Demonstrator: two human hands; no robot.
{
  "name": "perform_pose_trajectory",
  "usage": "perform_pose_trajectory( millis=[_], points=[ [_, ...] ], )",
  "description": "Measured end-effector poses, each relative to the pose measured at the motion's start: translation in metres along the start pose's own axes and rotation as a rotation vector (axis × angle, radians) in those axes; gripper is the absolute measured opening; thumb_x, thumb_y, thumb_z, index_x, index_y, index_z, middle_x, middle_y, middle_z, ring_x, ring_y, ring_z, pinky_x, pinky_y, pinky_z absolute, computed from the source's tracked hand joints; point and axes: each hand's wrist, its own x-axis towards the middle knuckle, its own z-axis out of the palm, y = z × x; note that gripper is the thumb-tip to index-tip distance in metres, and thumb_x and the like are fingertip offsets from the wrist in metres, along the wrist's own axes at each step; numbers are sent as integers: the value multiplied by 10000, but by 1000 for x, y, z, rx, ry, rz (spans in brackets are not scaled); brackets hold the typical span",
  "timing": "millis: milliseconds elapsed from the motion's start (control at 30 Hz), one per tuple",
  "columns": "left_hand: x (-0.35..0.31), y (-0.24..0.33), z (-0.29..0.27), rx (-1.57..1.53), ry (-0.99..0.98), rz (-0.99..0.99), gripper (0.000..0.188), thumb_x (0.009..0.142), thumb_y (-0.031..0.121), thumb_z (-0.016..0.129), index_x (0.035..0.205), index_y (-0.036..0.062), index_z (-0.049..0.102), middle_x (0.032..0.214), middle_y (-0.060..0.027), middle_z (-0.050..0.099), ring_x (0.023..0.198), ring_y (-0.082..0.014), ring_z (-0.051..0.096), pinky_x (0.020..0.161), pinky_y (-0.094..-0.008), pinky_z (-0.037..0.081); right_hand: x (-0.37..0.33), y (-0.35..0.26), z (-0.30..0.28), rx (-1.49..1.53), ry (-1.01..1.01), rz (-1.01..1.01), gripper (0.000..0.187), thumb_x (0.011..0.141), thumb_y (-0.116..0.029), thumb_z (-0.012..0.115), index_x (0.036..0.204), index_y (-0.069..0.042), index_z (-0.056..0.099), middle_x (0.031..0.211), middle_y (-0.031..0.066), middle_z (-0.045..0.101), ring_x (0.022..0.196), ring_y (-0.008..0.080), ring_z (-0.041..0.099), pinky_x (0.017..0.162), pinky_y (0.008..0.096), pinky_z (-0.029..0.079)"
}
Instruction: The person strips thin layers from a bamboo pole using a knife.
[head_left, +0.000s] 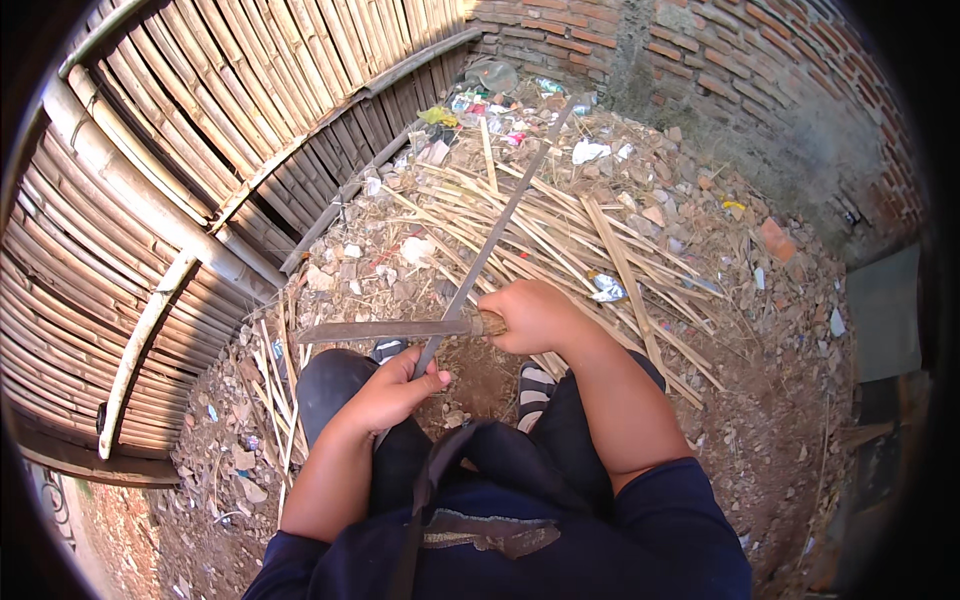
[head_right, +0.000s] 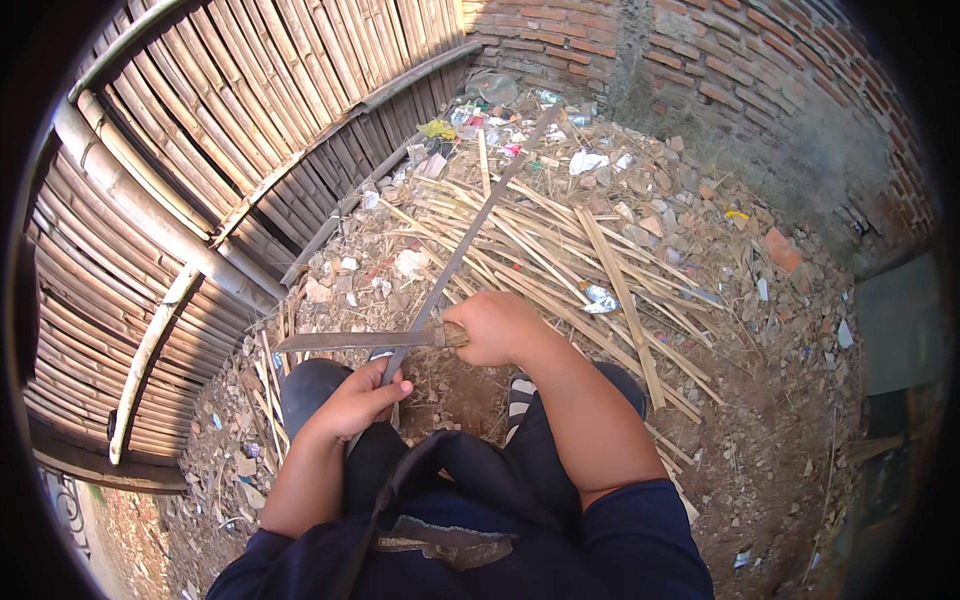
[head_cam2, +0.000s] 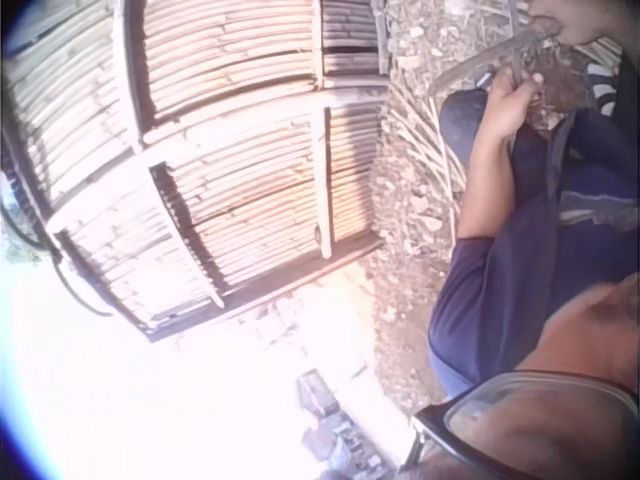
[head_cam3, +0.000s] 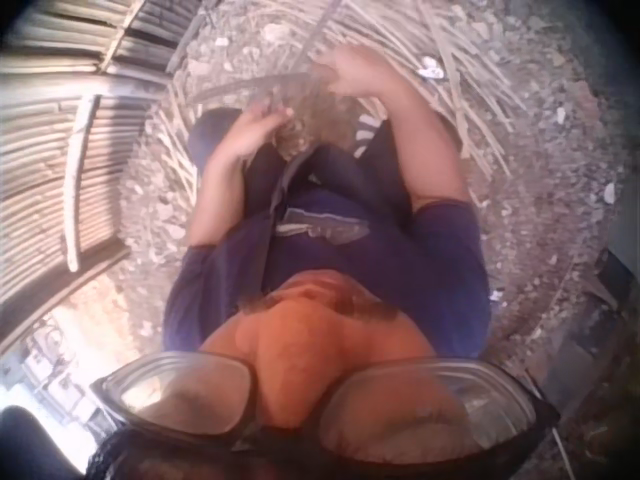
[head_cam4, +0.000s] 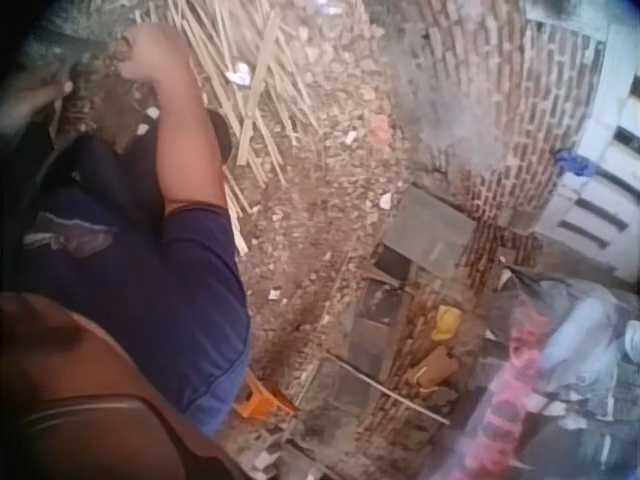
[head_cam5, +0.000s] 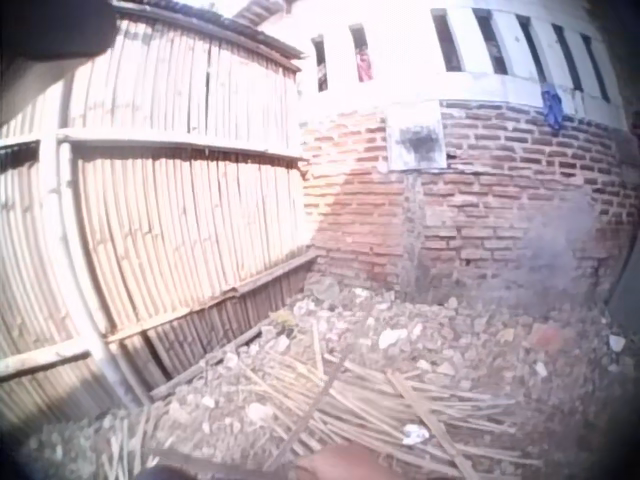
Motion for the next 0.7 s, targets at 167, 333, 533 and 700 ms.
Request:
perform_pose_trajectory(
  millis=[167,333,533,700],
  points=[
    [12,-5,-12,-127,-26,-49,211,995,157,741,980,131,532,722,80,463,556,-40,394,503,-232,277,10,53,-10,140,105,174,318,838,-321,791,1043,-84,742,927,208,729,901,407,709,788,474,550],
    [17,-3,-7,3,-32,-14,210,1002,193,736,980,135,536,719,84,464,567,-32,399,504,-228,281,12,68,-9,195,260,371,477,850,-319,758,1188,14,715,1071,273,732,1011,427,705,905,482,555],
    [16,-11,-14,97,-19,37,224,1006,234,737,975,125,544,741,93,484,608,-19,416,524,-229,297,10,20,-5,58,-23,143,342,832,-310,771,1082,-80,736,981,221,730,953,404,702,818,491,542],
    [17,-16,-14,128,-4,102,310,984,302,774,980,87,551,736,59,510,654,-37,435,550,-254,348,12,68,-12,253,40,312,403,840,-303,788,1158,-62,734,996,192,752,939,364,716,856,445,545]
  ],
)
